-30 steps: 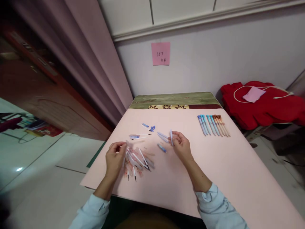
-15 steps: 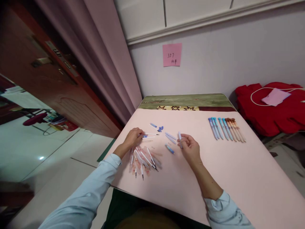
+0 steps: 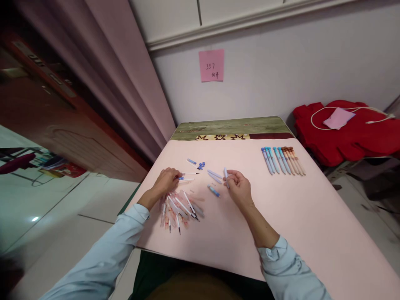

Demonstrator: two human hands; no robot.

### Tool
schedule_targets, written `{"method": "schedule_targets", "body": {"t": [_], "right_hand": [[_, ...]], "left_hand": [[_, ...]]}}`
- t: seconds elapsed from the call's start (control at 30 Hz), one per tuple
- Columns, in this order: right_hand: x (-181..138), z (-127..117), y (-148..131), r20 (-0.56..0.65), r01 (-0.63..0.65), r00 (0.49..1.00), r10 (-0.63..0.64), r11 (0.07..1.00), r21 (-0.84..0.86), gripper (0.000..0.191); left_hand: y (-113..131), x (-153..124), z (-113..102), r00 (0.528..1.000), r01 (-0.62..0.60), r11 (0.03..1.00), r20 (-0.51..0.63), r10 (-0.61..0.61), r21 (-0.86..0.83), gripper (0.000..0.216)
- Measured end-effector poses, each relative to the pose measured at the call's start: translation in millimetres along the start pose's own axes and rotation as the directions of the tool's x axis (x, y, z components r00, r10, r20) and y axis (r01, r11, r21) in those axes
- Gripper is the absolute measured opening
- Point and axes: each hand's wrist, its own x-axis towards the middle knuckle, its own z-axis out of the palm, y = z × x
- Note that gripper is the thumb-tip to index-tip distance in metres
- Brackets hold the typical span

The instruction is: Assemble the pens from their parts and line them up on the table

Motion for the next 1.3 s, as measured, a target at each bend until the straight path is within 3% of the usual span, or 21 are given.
{"method": "schedule_targets", "body": {"t": [0.5, 0.67, 0.9, 1.07, 1.3], "right_hand": [[-1, 3, -7, 0.136, 0.037, 0.99, -0.039, 0.999, 0.014, 0.043], [-2, 2, -9, 0.168, 0.031, 0.985, -0.032, 0.999, 0.01, 0.037], [-3, 1, -15, 0.122, 0.022, 0.992, -0.021, 1.0, -0.005, 0.031], [-2, 2, -12, 0.093, 0.014, 0.996, -0.015, 1.0, 0.011, 0.035], [1, 1, -3, 0.107, 0.065, 0.992, -0.065, 0.998, -0.001, 0.043]], "left_hand": [[13, 2, 0, 0.999, 0.005, 1.0, -0.046, -0.006, -0.016, 0.016], [34, -3, -6, 0.998, 0.0, 0.992, -0.063, -0.008, -0.127, 0.013], [76, -20, 0, 0.992, -0.057, 0.953, -0.125, 0.021, -0.298, 0.007], [78, -35, 9, 0.962, 0.032, 0.897, -0.228, -0.147, -0.442, 0.006], [48, -47, -1, 0.879, 0.176, 0.873, -0.326, -0.347, -0.455, 0.012]]}}
